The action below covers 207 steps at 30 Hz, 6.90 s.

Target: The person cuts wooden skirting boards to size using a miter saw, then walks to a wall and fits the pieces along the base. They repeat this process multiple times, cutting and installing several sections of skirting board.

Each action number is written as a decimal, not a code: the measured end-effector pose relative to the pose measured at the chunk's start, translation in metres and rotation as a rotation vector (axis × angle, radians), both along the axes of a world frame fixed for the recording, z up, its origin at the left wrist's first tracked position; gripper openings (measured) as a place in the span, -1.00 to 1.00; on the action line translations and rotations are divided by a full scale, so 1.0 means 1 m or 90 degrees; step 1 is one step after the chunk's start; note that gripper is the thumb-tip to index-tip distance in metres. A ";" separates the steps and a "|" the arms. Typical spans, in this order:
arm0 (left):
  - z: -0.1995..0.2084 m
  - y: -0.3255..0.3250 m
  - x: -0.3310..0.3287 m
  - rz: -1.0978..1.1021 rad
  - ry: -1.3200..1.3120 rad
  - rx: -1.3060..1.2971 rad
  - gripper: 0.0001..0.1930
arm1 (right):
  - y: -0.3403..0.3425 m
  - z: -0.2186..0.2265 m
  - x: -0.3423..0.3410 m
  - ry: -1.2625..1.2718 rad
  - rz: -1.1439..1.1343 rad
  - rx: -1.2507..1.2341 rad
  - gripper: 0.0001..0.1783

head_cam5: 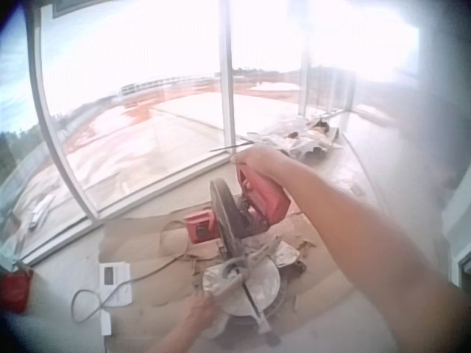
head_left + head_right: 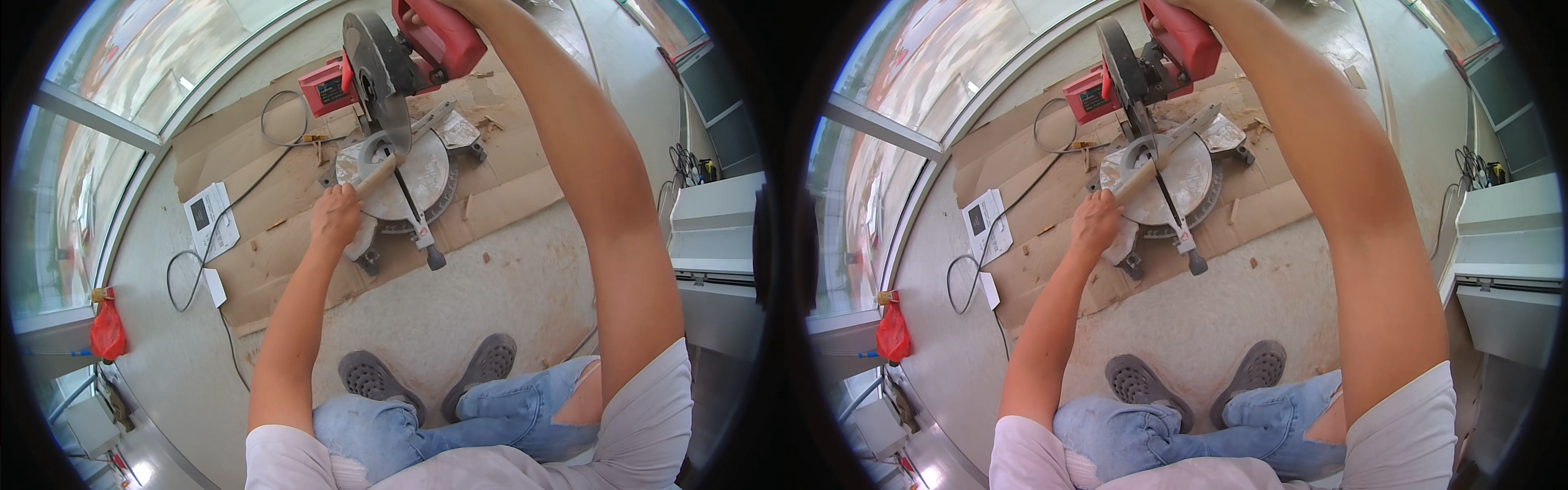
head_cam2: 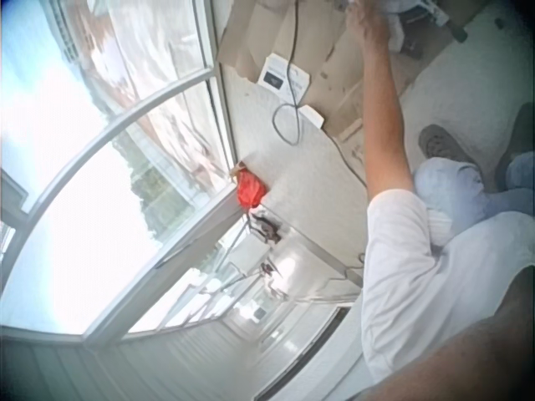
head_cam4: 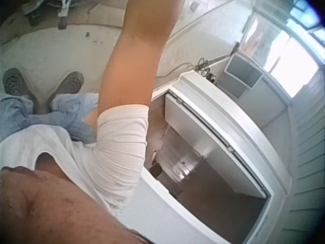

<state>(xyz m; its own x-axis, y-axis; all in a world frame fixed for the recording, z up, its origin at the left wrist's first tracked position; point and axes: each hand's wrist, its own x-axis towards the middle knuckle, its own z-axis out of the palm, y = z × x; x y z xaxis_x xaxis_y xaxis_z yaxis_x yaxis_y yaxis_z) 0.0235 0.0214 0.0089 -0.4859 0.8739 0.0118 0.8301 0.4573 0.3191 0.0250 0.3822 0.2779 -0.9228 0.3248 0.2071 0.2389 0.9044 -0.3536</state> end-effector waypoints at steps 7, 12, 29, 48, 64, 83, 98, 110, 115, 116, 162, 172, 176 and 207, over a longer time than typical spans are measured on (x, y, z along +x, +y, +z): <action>0.006 -0.018 -0.002 0.006 0.021 0.040 -0.71 | -0.005 0.013 -0.023 -0.093 -0.114 -0.141 -0.64; 0.006 -0.022 0.008 -0.027 0.037 0.124 -0.71 | 0.052 -0.006 -0.049 -0.128 0.054 0.257 -0.67; -0.011 0.000 0.012 -0.060 0.084 0.251 -0.71 | 0.040 -0.003 -0.049 -0.134 -0.013 0.086 -0.65; -0.029 -0.002 0.004 0.060 0.093 0.202 -0.66 | -0.014 -0.020 0.063 0.155 -0.191 -0.246 -0.41; 0.017 0.013 -0.003 -0.067 -0.009 0.014 -0.75 | -0.058 -0.276 0.204 -0.159 0.078 -0.074 -0.53; -0.001 0.035 0.024 0.078 0.084 0.050 -0.76 | -0.203 -0.345 0.260 -0.140 -0.068 -1.006 -0.49; -0.019 0.043 0.036 0.221 0.078 0.239 -0.74 | -0.171 -0.341 0.260 -0.310 0.116 -1.035 -0.66; -0.029 0.059 0.030 0.258 0.170 0.263 -0.73 | -0.007 -0.322 0.224 -0.478 0.166 -0.820 -0.78; -0.043 0.066 0.033 0.245 0.181 0.275 -0.72 | 0.046 -0.330 0.208 -0.567 0.147 -0.641 -0.74; -0.040 0.067 0.028 0.241 0.188 0.277 -0.72 | 0.054 -0.327 0.200 -0.570 0.155 -0.626 -0.71; -0.010 0.014 0.005 0.114 0.090 0.219 -0.75 | -0.002 -0.263 0.232 -0.022 -0.067 -0.164 -0.58; -0.005 -0.007 0.003 0.126 0.029 0.190 -0.72 | 0.022 -0.026 0.076 0.268 0.192 -0.262 -0.65; -0.001 0.009 0.006 0.119 0.017 0.224 -0.69 | -0.046 0.051 -0.004 0.118 0.201 -0.051 -0.40; -0.009 0.015 0.002 0.071 0.077 0.133 -0.71 | -0.076 0.026 0.024 -0.034 0.207 -0.530 -0.56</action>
<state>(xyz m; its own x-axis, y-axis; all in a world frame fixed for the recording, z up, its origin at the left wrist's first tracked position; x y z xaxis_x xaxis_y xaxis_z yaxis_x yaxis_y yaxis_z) 0.0257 0.0368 -0.0003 -0.5629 0.7879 0.2499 0.8162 0.4822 0.3183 0.0494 0.3060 0.3042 -0.9971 0.0714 -0.0252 0.0509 0.3855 -0.9213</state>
